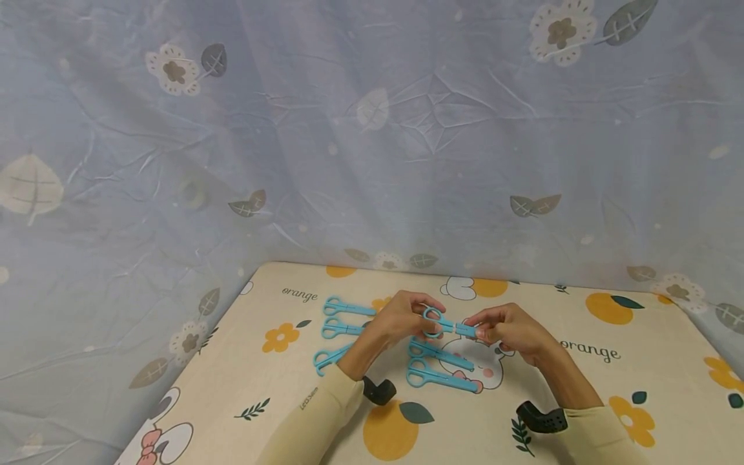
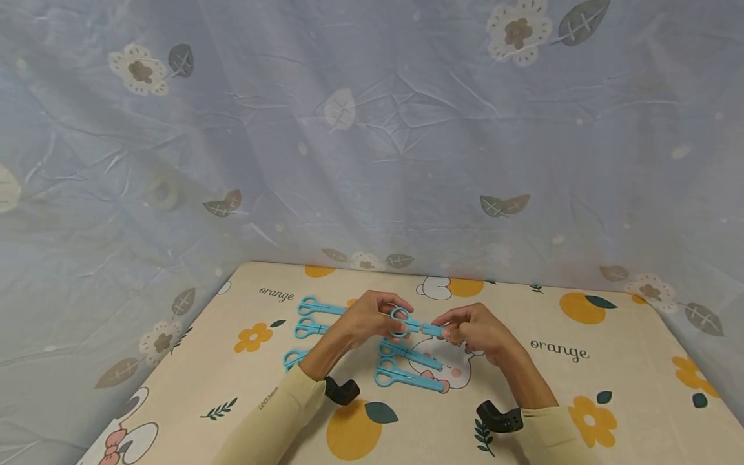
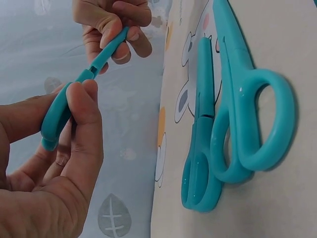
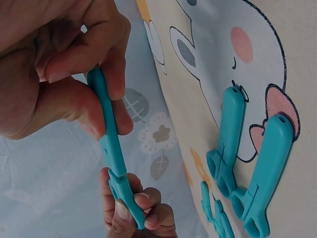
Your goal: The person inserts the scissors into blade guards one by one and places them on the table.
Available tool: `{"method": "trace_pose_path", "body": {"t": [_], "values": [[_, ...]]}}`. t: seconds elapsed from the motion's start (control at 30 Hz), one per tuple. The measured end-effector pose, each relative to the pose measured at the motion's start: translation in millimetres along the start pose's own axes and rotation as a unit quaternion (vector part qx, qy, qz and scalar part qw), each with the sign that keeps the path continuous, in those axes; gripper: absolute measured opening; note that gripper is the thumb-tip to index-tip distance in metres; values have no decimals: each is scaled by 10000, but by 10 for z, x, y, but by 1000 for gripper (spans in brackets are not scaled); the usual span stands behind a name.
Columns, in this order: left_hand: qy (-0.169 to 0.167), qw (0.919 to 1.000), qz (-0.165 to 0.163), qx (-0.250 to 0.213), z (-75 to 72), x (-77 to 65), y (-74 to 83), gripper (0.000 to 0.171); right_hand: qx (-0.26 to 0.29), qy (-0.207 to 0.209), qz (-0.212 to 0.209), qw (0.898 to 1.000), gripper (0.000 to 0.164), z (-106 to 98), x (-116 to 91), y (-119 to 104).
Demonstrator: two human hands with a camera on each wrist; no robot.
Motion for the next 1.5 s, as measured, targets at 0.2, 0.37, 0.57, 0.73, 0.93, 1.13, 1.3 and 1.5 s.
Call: {"method": "trace_pose_path", "body": {"t": [0.2, 0.37, 0.57, 0.73, 0.93, 1.13, 1.3, 1.5], "values": [[11, 10000, -26, -25, 0, 11, -25, 32, -50, 35, -23, 10000, 38, 12, 10, 11], [26, 9999, 102, 83, 19, 7, 0, 30, 6, -46, -47, 10000, 39, 41, -6, -13], [-36, 9997, 179, 154, 47, 11, 2, 30, -95, 2, -64, 9999, 39, 57, -17, -40], [-10, 9999, 66, 114, 24, 34, -44, 33, -157, 64, -22, 9999, 35, 55, -6, -21], [178, 9997, -136, -16, -54, 72, -123, 40, -190, 132, -9, 9997, 34, 68, 39, 27], [434, 9984, -307, -205, -142, 107, -196, 45, -255, 238, 5, 9994, 34, 56, 86, 72], [542, 9984, -158, -11, -183, 123, -196, 42, -205, 289, 57, 9994, 34, 45, 106, 102], [835, 9932, 214, 782, -262, 127, -183, 37, -132, 309, -97, 9994, 35, 67, 107, 118]]}}
Point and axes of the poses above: each hand's wrist, its own x-axis towards the middle knuckle, its own z-axis out of the palm, y = z × x, the point moved 10 cm from there along x, towards the middle knuckle, and after that the axes turned 10 degrees about y, right-handed, at the moved point
